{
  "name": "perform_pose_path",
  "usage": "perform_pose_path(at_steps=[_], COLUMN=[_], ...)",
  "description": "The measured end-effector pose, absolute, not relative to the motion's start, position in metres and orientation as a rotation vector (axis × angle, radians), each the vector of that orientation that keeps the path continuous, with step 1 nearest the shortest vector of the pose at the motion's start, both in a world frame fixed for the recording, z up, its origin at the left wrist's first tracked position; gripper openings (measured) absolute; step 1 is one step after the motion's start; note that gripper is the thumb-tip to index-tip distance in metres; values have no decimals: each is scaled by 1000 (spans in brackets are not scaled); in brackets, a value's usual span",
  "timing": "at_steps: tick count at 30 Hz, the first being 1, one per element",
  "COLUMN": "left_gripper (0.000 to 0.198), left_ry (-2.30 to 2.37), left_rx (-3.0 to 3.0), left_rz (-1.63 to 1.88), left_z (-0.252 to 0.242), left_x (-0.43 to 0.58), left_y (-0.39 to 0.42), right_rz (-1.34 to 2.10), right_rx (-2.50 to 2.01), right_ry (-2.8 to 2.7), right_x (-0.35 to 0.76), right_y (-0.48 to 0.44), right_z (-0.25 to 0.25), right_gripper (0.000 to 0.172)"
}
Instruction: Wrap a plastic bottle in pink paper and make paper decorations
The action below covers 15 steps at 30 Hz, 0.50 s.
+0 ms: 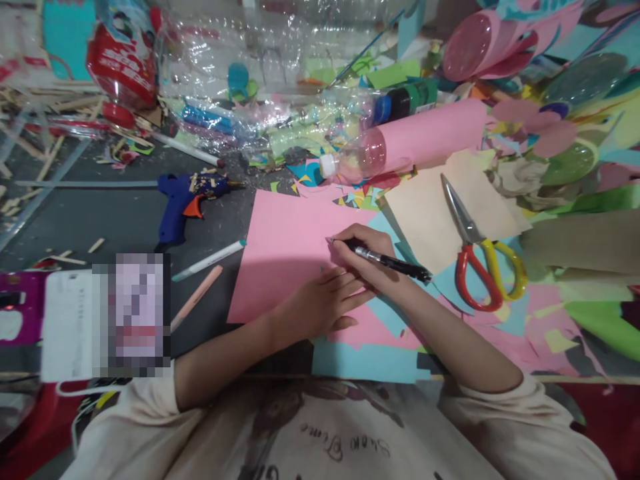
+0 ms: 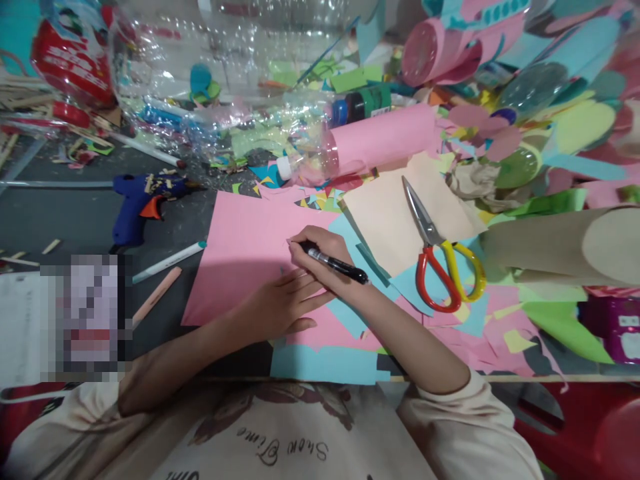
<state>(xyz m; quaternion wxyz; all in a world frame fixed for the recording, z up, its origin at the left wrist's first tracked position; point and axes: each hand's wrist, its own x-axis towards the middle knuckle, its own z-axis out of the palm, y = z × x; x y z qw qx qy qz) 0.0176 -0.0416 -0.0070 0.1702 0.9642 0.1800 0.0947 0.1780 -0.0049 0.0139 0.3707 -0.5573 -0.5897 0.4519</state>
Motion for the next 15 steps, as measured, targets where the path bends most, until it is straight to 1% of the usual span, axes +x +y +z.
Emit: perform_pose_path(at_steps=[3,7,13,15], left_gripper=[51,51,52,53], left_ry=[525,527,492,488], left_rx=[2735,2720,2714,2724], left_rz=[289,250,195,207], left_z=[-8,-9,-6,-6], left_x=[17,17,18,18], left_y=[-42,-42,-40,-40], right_rz=[1208,1259,1073,1063], right_rx=[-1428,-1375,-1467,-1470], right_ry=[-1502,-1621,-1519,-1485], right_x=[179,179,178,179], right_y=[-5,-4,-6,-6], right_z=[14,17,18,18], right_gripper=[12,11,11,11])
